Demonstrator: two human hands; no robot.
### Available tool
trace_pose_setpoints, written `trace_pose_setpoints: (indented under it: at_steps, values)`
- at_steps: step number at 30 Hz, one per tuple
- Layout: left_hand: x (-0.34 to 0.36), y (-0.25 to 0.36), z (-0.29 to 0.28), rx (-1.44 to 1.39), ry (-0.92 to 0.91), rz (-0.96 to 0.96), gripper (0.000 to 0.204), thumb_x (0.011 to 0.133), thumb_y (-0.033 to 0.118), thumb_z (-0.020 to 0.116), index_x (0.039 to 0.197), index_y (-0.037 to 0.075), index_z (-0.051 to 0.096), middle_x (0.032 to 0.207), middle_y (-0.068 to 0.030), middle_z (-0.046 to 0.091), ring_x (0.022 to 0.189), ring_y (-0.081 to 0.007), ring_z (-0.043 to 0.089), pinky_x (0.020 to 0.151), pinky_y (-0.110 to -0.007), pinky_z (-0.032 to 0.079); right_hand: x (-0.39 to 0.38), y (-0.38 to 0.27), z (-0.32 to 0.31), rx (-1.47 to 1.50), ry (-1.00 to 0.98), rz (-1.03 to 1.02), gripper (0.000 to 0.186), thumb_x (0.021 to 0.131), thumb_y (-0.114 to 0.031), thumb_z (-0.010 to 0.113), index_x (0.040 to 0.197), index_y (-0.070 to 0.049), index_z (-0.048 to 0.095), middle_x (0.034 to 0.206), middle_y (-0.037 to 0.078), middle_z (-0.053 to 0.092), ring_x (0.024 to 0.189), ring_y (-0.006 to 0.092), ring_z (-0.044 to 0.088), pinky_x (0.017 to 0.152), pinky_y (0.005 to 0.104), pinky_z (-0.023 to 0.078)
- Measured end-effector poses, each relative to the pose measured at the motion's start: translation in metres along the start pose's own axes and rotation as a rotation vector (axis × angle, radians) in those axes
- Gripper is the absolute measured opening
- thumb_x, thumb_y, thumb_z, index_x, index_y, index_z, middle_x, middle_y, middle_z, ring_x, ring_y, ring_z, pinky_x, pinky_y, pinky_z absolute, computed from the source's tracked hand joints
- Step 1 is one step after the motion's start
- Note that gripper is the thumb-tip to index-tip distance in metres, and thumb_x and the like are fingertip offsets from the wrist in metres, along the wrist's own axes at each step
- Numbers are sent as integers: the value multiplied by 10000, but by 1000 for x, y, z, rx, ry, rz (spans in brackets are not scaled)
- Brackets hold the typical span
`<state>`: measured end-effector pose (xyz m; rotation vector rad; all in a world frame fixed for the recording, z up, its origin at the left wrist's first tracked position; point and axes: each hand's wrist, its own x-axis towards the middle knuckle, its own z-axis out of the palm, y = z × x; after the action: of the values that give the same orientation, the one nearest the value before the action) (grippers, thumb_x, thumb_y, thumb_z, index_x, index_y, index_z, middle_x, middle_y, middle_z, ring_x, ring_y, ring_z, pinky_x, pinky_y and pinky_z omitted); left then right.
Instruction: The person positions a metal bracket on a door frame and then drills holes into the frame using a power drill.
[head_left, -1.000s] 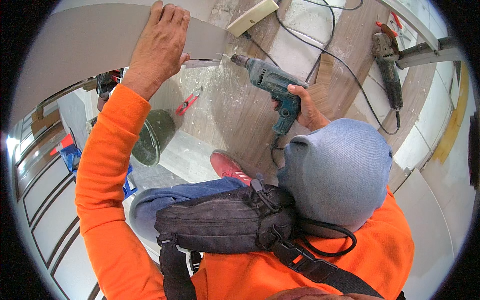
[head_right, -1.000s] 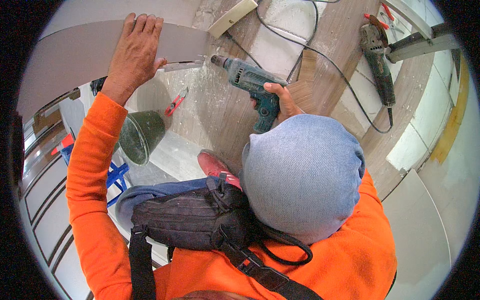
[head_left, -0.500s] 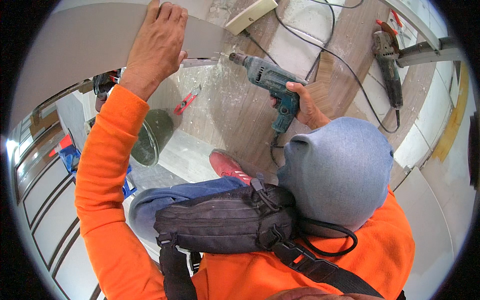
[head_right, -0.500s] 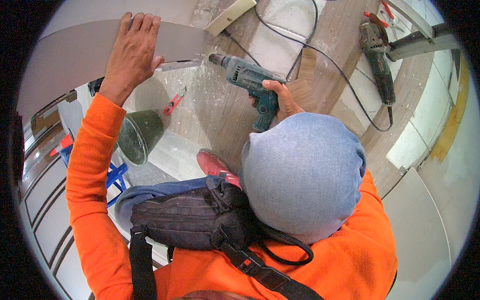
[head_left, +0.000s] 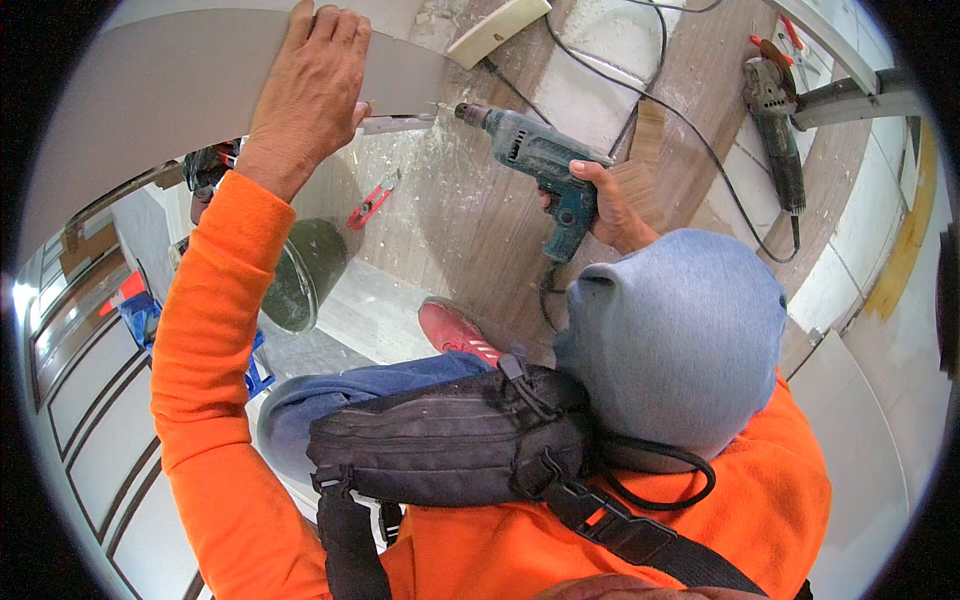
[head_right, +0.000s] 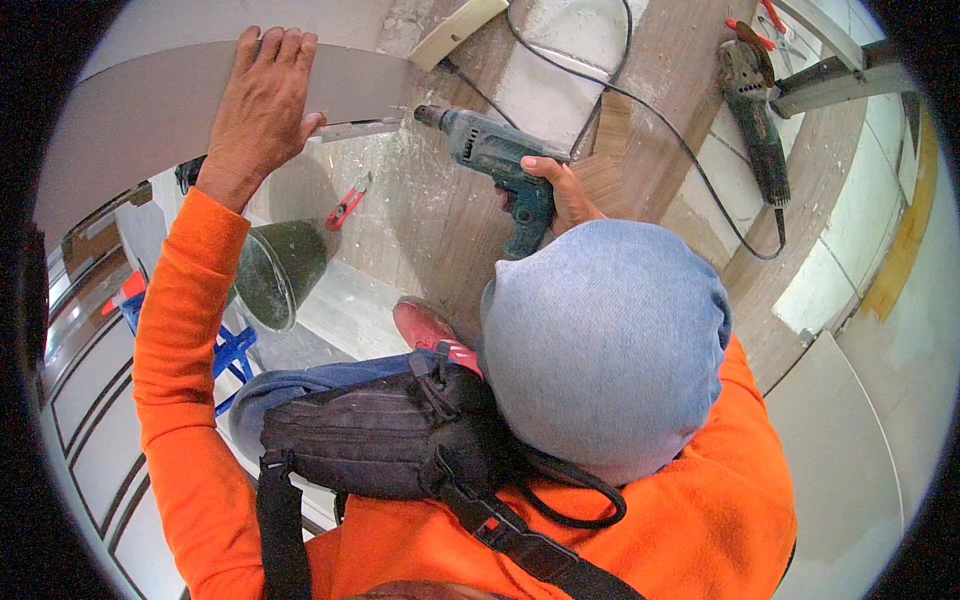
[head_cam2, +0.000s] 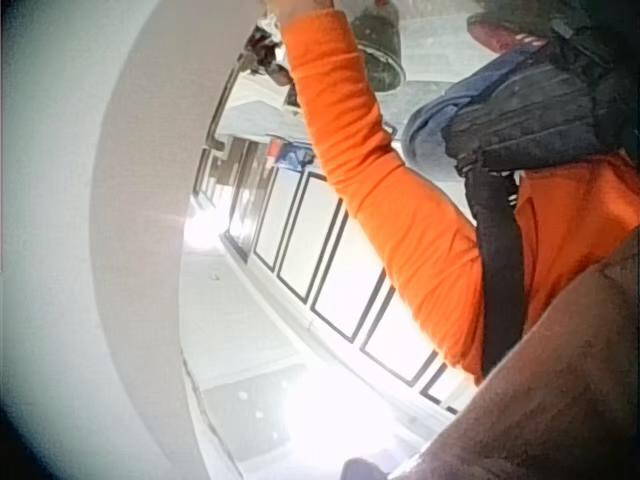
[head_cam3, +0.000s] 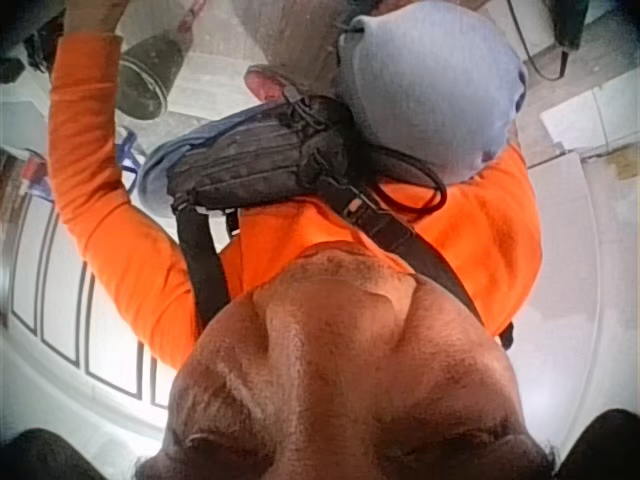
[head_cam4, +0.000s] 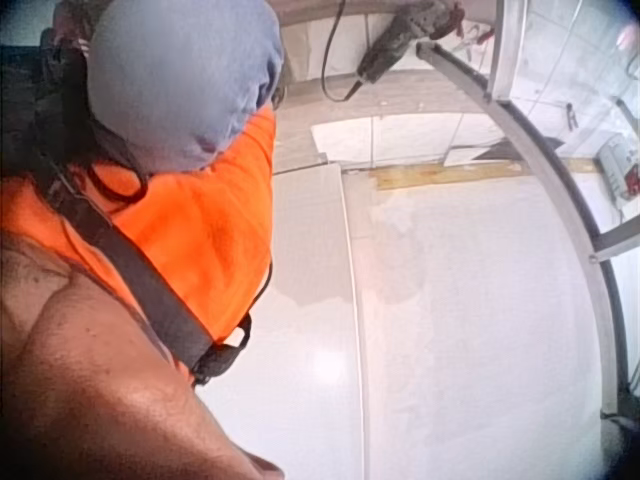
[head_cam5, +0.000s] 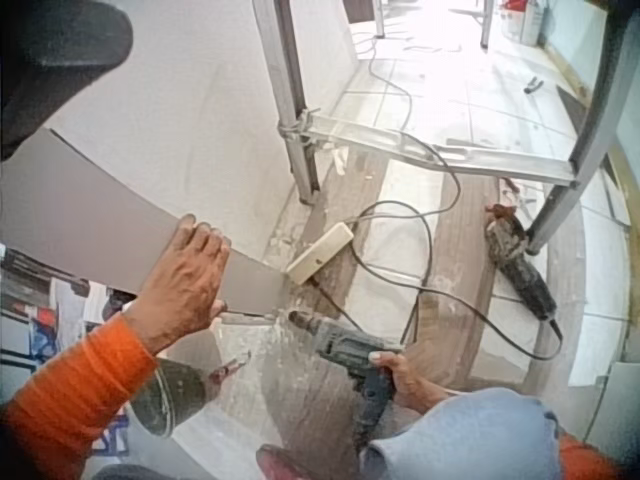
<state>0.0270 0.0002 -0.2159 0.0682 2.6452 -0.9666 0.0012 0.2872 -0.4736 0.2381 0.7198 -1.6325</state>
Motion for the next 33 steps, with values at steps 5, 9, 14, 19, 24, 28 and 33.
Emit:
trace_pose_setpoints:
  at_steps: [5,9,14,19,24,28,33]
  values:
    - [-1,-1,3,-25,32,7,868,689,342,879,1368,-7,466,1280,-136,527,1268,-281,475,1188,-451,268,1,-1,-3,-37,-12,19,569,877,-415,690,1242,9,588,1012,144,680,866,217,677,799,349,574]
    - [-1,-1,4,-25,31,4,857,689,334,879,1362,-4,469,1270,-133,528,1266,-278,477,1184,-451,273,4,1,-8,-78,-16,18,563,879,-425,678,1228,9,596,1002,144,683,828,217,680,778,345,570]
    - [0,-1,0,-29,13,2,855,690,331,877,1363,-6,472,1270,-131,528,1262,-276,478,1184,-451,274,6,2,-7,-91,26,-7,575,878,-448,670,1220,9,599,980,146,680,804,212,679,756,348,572]
    - [-1,0,-1,0,10,0,858,696,339,872,1370,-13,475,1267,-130,529,1258,-275,478,1184,-451,273,7,1,-8,-107,8,-9,572,876,-450,675,1214,5,601,959,144,679,785,207,682,746,353,576]
    - [1,0,2,4,37,7,857,702,347,870,1372,-13,475,1267,-133,528,1252,-274,478,1184,-447,273,4,-2,-4,-50,27,-18,558,875,-437,679,1209,4,602,953,141,683,774,206,687,745,351,582]
    - [-1,0,0,-2,3,1,856,706,347,867,1376,-11,472,1269,-134,527,1254,-274,478,1184,-448,274,8,-2,-4,-75,0,1,559,875,-431,685,1210,8,600,958,145,684,781,209,692,747,347,586]
    - [-1,-1,4,-7,36,6,853,708,342,865,1378,-12,473,1276,-134,528,1260,-274,478,1184,-450,276,7,-2,-4,-76,36,-6,562,875,-428,691,1214,11,597,956,150,681,782,214,693,750,354,588]
